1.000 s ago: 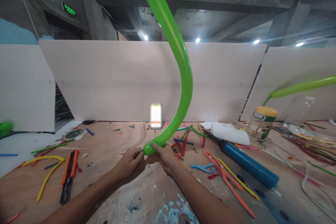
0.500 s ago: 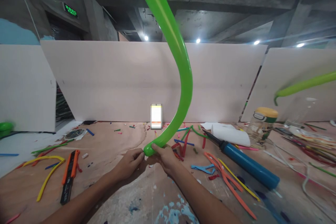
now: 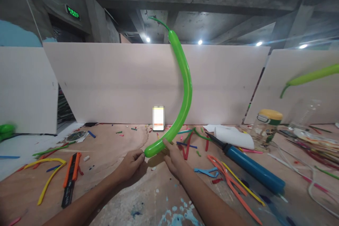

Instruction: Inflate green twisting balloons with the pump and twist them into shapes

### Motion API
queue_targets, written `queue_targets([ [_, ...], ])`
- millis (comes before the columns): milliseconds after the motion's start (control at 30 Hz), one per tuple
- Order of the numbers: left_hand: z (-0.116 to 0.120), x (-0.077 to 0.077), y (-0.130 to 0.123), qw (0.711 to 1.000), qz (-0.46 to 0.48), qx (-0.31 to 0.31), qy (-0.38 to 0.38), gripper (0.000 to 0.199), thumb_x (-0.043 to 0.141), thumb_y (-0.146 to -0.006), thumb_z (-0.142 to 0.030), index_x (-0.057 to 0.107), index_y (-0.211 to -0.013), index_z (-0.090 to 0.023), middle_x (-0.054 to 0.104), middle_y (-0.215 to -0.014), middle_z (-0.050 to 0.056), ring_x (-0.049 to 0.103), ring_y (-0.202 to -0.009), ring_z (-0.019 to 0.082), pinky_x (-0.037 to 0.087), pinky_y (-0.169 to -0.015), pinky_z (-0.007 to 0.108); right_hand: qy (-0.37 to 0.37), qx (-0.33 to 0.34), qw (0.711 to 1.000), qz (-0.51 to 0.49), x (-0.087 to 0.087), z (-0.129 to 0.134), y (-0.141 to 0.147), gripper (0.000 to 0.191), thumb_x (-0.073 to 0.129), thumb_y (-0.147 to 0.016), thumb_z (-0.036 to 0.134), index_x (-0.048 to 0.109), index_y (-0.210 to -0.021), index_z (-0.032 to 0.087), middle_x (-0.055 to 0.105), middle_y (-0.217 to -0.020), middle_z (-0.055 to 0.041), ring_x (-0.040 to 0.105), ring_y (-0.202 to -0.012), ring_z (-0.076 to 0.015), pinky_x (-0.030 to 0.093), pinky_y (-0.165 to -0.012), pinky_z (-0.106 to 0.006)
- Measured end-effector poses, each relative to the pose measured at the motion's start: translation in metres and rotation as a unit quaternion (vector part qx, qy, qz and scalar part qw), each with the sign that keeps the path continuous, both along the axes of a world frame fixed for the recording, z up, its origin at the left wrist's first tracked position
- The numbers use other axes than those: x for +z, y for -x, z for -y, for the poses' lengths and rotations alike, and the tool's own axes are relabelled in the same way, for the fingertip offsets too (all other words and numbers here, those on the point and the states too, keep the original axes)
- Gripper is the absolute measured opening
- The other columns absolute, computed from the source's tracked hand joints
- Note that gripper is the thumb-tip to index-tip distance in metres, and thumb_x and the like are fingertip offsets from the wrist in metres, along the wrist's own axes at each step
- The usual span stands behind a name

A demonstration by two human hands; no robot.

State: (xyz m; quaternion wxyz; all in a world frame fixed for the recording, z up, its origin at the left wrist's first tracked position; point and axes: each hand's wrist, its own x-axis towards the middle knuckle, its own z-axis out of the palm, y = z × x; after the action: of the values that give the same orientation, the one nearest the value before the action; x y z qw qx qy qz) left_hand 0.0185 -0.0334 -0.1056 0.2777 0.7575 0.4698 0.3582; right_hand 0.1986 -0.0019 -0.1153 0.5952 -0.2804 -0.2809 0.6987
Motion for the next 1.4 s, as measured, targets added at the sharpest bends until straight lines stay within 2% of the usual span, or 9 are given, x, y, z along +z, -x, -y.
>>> queue_targets([
  [333, -0.001, -0.001, 0.0, 1.0, -0.001, -0.009, 0.0, 0.032, 0.036, -0.084, -0.035, 0.039, -0.057, -0.019, 0.039, -0.057, -0.002, 0.04, -0.059, 0.014, 0.027, -0.055, 0.025, 0.01, -0.018, 1.0, 0.007, -0.003, 0.001, 0.0, 0.037, 0.085, -0.054, 0.029, 0.06, -0.08, 0.02, 0.071, -0.072, 0.002, 0.067, -0.069, -0.0179, 0.053, -0.061, -0.029],
  [900, 0.0, 0.001, -0.001, 1.0, -0.002, -0.009, 0.008, 0.032, 0.036, -0.084, -0.036, 0.039, -0.057, -0.019, 0.037, -0.055, -0.003, 0.039, -0.056, 0.013, 0.026, -0.053, 0.025, -0.003, -0.015, 1.0, 0.025, -0.004, 0.0, 0.001, 0.035, 0.084, -0.053, 0.03, 0.06, -0.077, 0.02, 0.069, -0.069, 0.0021, 0.066, -0.068, -0.0175, 0.051, -0.062, -0.029],
  [1067, 0.001, 0.001, -0.002, 1.0, 0.006, -0.01, 0.003, 0.034, 0.036, -0.085, -0.036, 0.04, -0.056, -0.019, 0.039, -0.055, -0.003, 0.039, -0.055, 0.013, 0.027, -0.053, 0.025, -0.01, 0.025, 0.999, 0.031, 0.001, 0.007, -0.001, 0.03, 0.081, -0.06, 0.033, 0.061, -0.079, 0.021, 0.068, -0.069, 0.0023, 0.065, -0.069, -0.0167, 0.05, -0.063, -0.028],
  [1233, 0.002, 0.001, -0.002, 1.0, 0.013, -0.012, 0.002, 0.032, 0.036, -0.085, -0.036, 0.039, -0.057, -0.019, 0.04, -0.056, -0.003, 0.04, -0.056, 0.013, 0.028, -0.053, 0.025, -0.021, 0.096, 0.994, 0.051, 0.007, 0.02, 0.007, 0.031, 0.082, -0.057, 0.028, 0.065, -0.079, 0.014, 0.07, -0.072, -0.0042, 0.065, -0.067, -0.0187, 0.05, -0.064, -0.031],
  [1400, 0.001, -0.001, -0.001, 1.0, 0.015, -0.016, -0.001, 0.033, 0.036, -0.085, -0.036, 0.04, -0.058, -0.018, 0.04, -0.056, -0.002, 0.041, -0.058, 0.013, 0.029, -0.055, 0.025, -0.032, 0.088, 0.994, 0.061, 0.004, 0.02, 0.013, 0.033, 0.084, -0.055, 0.029, 0.066, -0.077, 0.013, 0.07, -0.071, -0.0048, 0.065, -0.065, -0.0184, 0.05, -0.066, -0.031],
])
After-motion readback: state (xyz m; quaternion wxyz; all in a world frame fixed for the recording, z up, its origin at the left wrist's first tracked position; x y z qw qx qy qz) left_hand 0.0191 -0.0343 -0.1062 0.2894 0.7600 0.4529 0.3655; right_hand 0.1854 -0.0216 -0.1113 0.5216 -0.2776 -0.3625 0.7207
